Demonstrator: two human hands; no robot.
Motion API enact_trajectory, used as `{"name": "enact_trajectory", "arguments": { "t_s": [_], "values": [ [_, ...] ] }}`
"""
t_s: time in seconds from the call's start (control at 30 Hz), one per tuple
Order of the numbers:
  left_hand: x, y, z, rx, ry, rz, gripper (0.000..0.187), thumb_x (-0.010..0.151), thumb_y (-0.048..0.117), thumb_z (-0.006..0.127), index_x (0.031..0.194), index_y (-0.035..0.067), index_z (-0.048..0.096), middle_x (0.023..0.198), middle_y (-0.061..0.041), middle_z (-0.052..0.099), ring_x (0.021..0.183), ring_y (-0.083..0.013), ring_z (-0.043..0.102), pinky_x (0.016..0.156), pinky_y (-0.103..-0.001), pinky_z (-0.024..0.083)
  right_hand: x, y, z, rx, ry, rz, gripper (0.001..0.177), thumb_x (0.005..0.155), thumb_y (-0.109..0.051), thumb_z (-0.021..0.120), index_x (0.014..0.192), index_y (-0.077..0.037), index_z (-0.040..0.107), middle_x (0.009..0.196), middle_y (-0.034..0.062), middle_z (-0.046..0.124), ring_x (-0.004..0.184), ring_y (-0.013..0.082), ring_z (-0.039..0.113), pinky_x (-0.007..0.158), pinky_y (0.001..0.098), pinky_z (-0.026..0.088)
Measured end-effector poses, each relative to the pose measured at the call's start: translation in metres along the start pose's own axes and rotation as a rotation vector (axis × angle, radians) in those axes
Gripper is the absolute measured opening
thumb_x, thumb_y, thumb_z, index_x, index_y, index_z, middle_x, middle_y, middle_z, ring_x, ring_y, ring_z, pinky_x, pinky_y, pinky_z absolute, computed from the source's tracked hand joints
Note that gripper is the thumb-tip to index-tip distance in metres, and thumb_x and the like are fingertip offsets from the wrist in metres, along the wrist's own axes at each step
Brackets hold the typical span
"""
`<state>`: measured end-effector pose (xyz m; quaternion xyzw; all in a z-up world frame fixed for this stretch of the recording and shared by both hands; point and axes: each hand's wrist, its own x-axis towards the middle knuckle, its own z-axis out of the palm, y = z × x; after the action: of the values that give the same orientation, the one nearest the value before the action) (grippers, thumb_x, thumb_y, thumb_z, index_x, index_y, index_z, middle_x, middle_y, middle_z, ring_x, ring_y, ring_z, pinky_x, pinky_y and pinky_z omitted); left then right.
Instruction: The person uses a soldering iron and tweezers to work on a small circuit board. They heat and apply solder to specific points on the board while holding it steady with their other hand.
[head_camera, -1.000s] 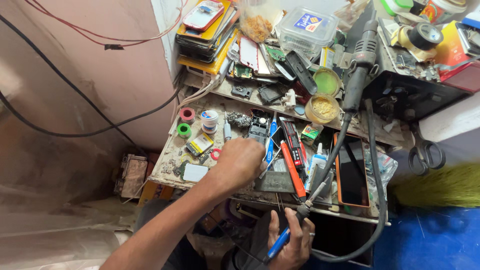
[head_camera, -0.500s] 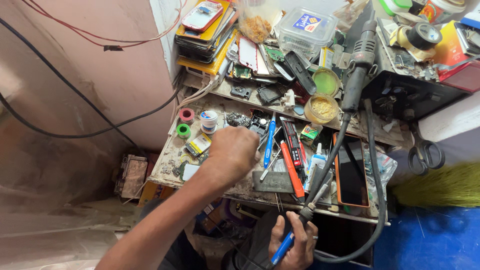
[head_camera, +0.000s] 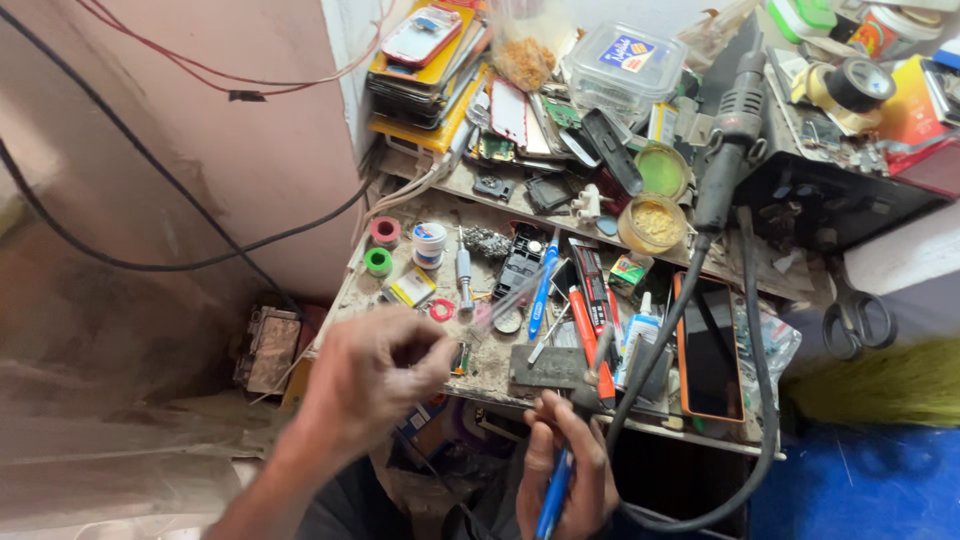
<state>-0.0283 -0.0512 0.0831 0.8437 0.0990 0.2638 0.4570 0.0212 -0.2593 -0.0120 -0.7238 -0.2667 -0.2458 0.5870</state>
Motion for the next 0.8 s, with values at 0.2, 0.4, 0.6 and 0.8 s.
{"name": "enact_trajectory", "arguments": {
  "t_s": [0.2,0.4,0.6,0.8],
  "values": [
    [-0.049,-0.018,0.033,-0.182,0.000,0.241,0.010,0.081,0.004,0.081,0.087,0.003,0.072,0.073,-0.007,0.067,0.057,-0.0197,0.067,0.049,-0.032,0.053,-0.003,0.007,0.030,0.623,0.098,0.297,0.049,0.094,0.006,0.070,0.139,-0.001,0.051,0.116,0.0236,0.069,0.098,0.0248,0.071,0.085,0.0356,0.062],
    [-0.068,-0.044,0.053,-0.188,0.045,0.271,0.014,0.084,0.003,0.079,0.093,0.005,0.069,0.079,-0.007,0.066,0.062,-0.0212,0.068,0.053,-0.032,0.054,-0.010,0.006,0.022,0.864,0.013,0.444,0.051,0.089,0.009,0.066,0.136,-0.003,0.051,0.107,0.0246,0.069,0.095,0.0296,0.072,0.083,0.0444,0.064],
    [-0.067,-0.052,0.050,-0.265,-0.147,0.306,0.023,0.092,0.002,0.075,0.113,0.003,0.067,0.097,-0.012,0.068,0.080,-0.0265,0.070,0.068,-0.035,0.058,-0.009,0.005,0.026,0.819,-0.028,0.249,0.051,0.093,0.012,0.068,0.140,-0.003,0.054,0.104,0.0222,0.069,0.096,0.0269,0.069,0.088,0.0444,0.062],
    [-0.058,-0.056,0.055,-0.443,-0.199,0.320,0.031,0.094,0.002,0.077,0.121,0.002,0.063,0.108,-0.014,0.069,0.096,-0.0294,0.071,0.082,-0.036,0.059,-0.015,0.013,0.032,0.838,-0.044,0.243,0.048,0.095,0.011,0.069,0.139,-0.002,0.054,0.104,0.0233,0.070,0.097,0.0255,0.070,0.091,0.0416,0.061]
  ]
}}
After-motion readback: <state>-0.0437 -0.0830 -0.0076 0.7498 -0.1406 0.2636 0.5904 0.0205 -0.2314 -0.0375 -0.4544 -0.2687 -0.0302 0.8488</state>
